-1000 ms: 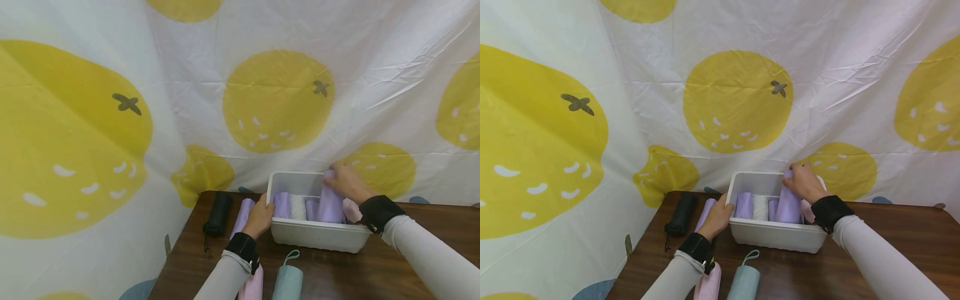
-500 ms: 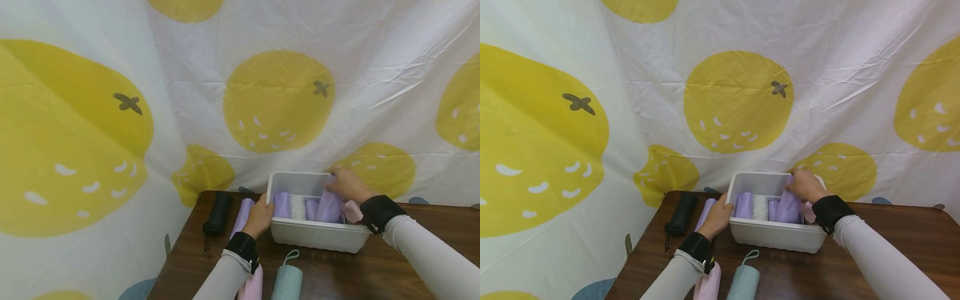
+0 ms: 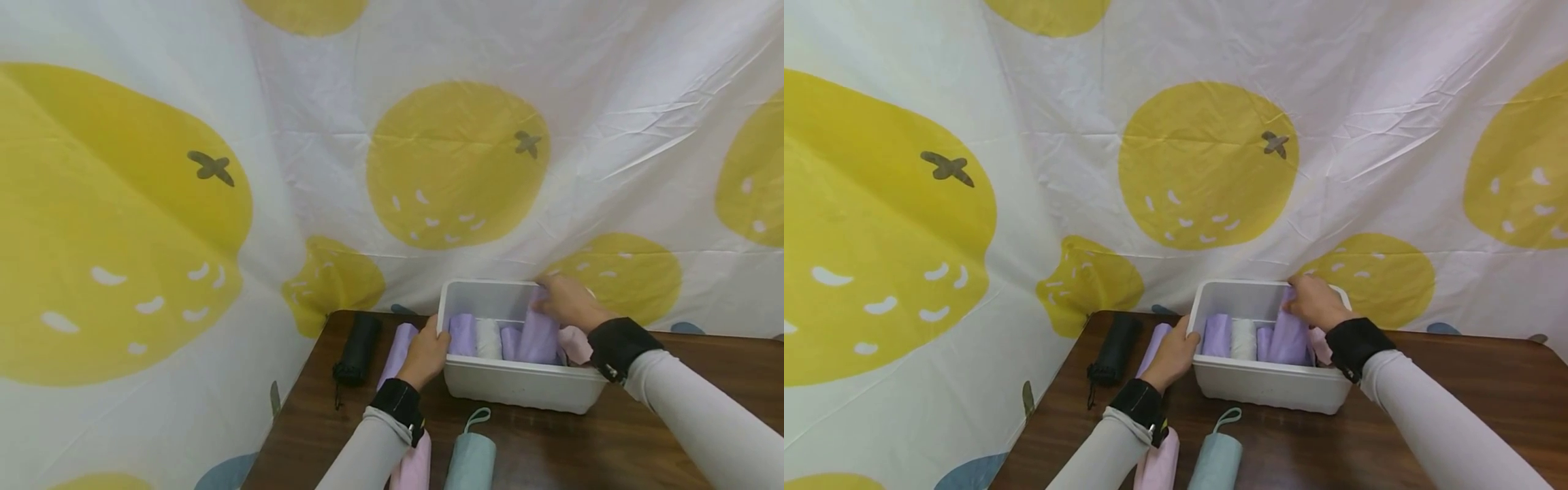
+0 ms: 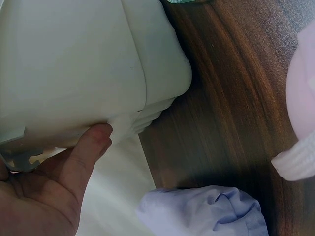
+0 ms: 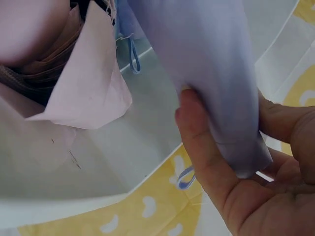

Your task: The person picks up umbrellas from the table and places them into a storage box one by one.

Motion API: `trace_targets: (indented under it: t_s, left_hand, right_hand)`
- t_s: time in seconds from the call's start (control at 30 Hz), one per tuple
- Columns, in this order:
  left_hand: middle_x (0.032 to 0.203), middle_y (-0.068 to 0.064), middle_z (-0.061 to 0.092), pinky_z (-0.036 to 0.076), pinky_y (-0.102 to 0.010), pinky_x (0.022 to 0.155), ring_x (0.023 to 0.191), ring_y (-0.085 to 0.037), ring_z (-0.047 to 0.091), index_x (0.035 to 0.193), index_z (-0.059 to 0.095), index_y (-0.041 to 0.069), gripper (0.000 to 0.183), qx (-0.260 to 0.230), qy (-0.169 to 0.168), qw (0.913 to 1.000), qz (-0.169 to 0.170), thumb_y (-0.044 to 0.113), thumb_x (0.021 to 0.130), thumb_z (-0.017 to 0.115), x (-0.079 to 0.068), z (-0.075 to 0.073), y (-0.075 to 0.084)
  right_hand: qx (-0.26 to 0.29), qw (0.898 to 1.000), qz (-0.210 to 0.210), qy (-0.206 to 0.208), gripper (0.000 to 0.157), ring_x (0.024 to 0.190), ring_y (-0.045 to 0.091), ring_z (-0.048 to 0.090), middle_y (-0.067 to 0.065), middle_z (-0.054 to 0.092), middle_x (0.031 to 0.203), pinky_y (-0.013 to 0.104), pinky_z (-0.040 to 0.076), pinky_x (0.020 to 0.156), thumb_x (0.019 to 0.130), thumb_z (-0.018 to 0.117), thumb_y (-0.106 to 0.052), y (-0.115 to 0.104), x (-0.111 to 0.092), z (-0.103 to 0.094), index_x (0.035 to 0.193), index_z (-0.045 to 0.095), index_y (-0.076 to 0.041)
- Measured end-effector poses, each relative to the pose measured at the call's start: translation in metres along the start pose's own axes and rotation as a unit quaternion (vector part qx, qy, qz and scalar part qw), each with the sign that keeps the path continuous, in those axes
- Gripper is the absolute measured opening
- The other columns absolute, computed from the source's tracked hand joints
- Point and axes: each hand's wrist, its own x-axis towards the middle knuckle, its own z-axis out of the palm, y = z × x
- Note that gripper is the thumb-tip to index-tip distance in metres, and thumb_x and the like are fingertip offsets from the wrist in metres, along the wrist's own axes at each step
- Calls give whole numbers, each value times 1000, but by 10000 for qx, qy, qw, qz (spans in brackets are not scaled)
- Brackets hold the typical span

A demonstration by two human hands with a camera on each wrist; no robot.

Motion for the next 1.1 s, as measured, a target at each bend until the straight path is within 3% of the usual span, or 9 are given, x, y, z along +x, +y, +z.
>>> trace_targets:
  t_s: [0.13, 0.43, 0.63, 1.1]
  left_hand:
    - [140, -27, 63, 50, -56, 102, 125, -43, 63, 151, 51, -1, 50, 6, 15, 10000, -46, 15, 104, 46, 0, 1, -1]
    - [138, -26, 64, 51, -56, 100, 123, -44, 64, 150, 52, 0, 49, 61, 41, 10000, -35, 15, 104, 46, 0, 1, -2]
    - [140, -26, 63, 51, -56, 101, 124, -43, 63, 152, 50, -2, 51, 16, 1, 10000, -8, 15, 104, 44, 1, 0, -2]
    - [141, -26, 63, 51, -56, 101, 125, -42, 63, 150, 51, -2, 49, 35, -28, 10000, -39, 15, 105, 46, 1, 0, -1]
  right_hand:
    - [-85, 9998, 121, -91, 49, 102, 47, 62, 35, 66, 119, 65, 49, 94, 89, 76, 0, -1, -1, -1, 132, 58, 17]
    - [-238, 9994, 238, -113, 40, 97, 50, 68, 40, 67, 112, 58, 56, 83, 85, 76, 1, 5, -5, 0, 115, 62, 24]
    - [-112, 9981, 587, -177, 42, 96, 47, 66, 42, 64, 117, 62, 54, 86, 91, 70, 0, 11, -12, -9, 122, 58, 25]
    - [-618, 9931, 961, 251, 47, 110, 60, 60, 45, 61, 119, 67, 49, 91, 93, 64, -11, 37, -30, -11, 124, 57, 24]
